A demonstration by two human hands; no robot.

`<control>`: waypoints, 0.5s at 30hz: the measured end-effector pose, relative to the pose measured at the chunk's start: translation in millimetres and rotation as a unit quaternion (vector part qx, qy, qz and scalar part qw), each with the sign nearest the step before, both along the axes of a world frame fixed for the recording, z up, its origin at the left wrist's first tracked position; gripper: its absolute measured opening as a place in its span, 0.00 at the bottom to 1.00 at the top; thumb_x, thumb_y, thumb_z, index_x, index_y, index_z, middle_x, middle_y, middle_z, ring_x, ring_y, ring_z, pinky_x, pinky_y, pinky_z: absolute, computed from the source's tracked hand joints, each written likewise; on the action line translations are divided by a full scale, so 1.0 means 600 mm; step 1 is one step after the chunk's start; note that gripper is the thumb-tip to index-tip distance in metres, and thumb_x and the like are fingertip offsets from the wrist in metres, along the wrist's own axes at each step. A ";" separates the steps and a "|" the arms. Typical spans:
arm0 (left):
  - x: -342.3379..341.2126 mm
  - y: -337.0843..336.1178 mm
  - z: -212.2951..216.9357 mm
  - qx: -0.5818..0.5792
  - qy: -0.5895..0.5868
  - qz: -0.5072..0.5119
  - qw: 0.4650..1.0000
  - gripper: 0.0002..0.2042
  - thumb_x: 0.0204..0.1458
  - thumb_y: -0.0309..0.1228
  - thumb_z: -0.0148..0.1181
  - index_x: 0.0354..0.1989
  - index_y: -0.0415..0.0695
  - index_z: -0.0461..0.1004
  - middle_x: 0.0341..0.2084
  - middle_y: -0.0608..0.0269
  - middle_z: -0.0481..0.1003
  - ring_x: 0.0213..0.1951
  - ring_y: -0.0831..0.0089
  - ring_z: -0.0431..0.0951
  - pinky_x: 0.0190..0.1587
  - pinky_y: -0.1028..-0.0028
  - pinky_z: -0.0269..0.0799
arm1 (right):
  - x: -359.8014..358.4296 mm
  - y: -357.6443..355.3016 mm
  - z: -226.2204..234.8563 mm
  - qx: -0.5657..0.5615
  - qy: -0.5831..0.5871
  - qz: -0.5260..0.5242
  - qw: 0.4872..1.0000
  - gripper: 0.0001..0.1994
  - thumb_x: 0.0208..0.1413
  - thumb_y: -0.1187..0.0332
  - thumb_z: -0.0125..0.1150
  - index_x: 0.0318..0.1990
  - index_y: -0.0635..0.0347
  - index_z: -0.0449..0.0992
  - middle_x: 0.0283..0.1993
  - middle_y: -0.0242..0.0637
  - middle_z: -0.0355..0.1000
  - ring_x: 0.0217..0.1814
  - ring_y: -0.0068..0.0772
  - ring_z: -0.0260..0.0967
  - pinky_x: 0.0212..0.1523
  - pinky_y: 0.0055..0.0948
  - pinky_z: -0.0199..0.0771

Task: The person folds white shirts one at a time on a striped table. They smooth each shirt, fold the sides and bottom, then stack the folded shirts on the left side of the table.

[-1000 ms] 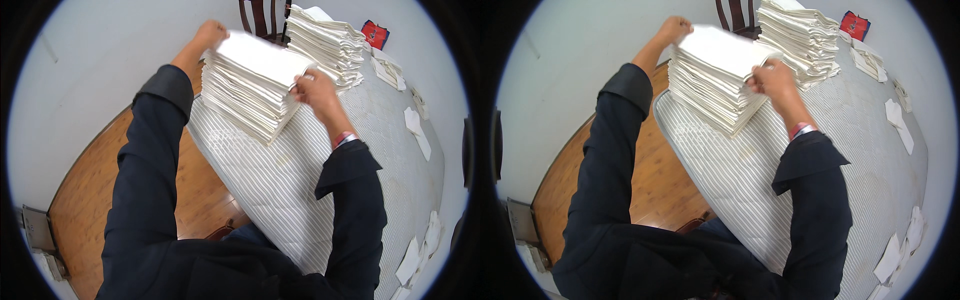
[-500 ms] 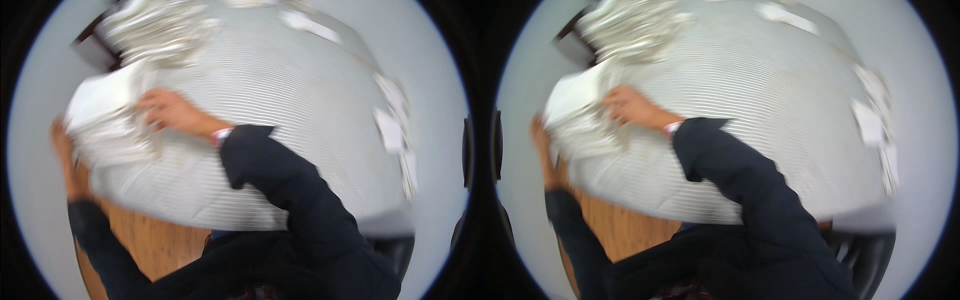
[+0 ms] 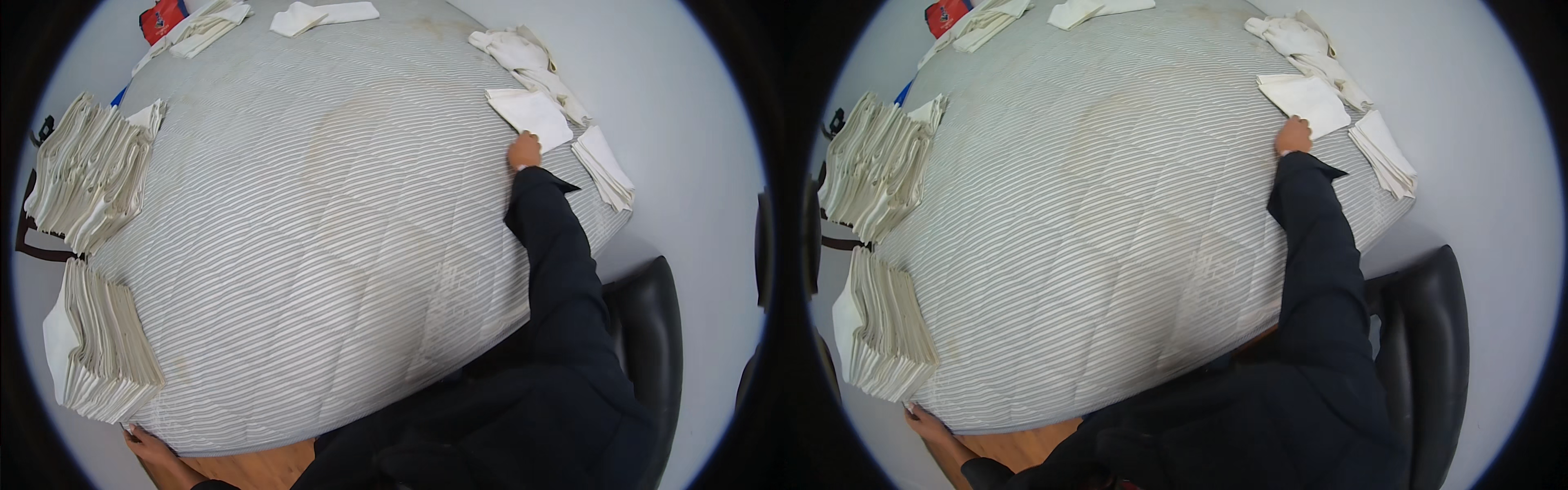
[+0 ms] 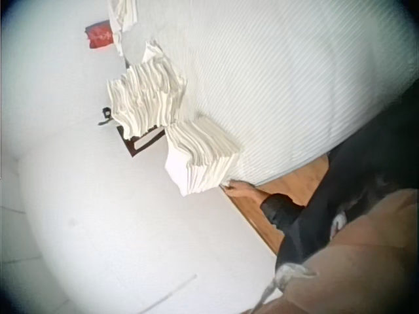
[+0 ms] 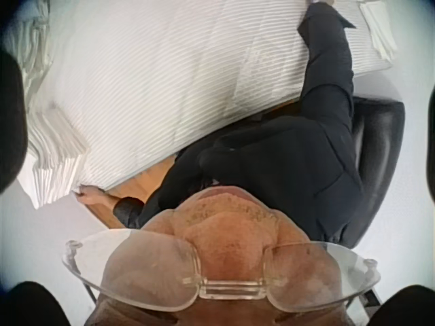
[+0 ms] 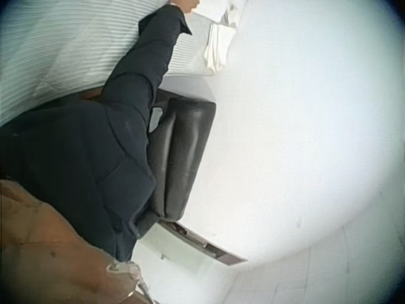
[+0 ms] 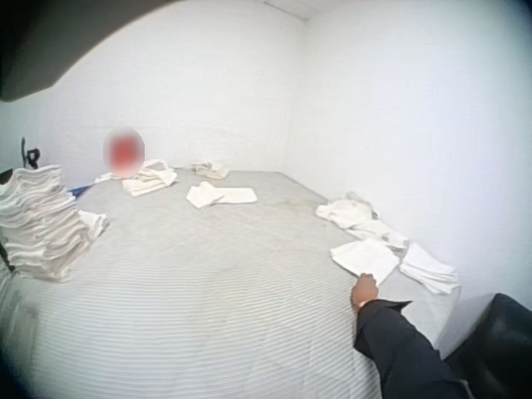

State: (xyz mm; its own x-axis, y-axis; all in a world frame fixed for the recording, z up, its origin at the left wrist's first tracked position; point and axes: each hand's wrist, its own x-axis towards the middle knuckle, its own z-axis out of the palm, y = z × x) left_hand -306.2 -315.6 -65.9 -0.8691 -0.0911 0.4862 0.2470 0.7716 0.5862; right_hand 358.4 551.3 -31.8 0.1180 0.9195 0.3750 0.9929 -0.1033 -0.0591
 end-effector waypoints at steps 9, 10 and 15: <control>-0.007 -0.017 0.002 -0.063 -0.041 0.038 0.996 0.30 0.70 0.48 0.54 0.64 0.27 0.71 0.56 0.36 0.76 0.57 0.45 0.78 0.60 0.59 0.73 | 0.056 0.063 0.024 0.031 -0.085 0.077 0.993 0.06 0.63 0.68 0.58 0.41 0.59 0.79 0.44 0.49 0.78 0.49 0.55 0.79 0.46 0.50 0.82; -0.007 -0.017 0.001 -0.071 -0.050 0.042 0.995 0.30 0.70 0.47 0.54 0.64 0.27 0.70 0.57 0.35 0.76 0.57 0.45 0.78 0.60 0.59 0.73 | 0.053 0.064 0.029 0.027 -0.053 0.100 0.993 0.07 0.62 0.68 0.59 0.41 0.60 0.80 0.44 0.50 0.79 0.49 0.55 0.79 0.47 0.50 0.81; 0.033 0.028 0.012 -0.028 -0.028 0.020 0.999 0.28 0.70 0.43 0.54 0.65 0.28 0.70 0.59 0.35 0.75 0.58 0.45 0.78 0.63 0.60 0.71 | -0.037 -0.035 0.076 -0.083 0.184 0.287 0.936 0.12 0.59 0.64 0.63 0.40 0.66 0.81 0.43 0.53 0.80 0.47 0.55 0.78 0.48 0.48 0.77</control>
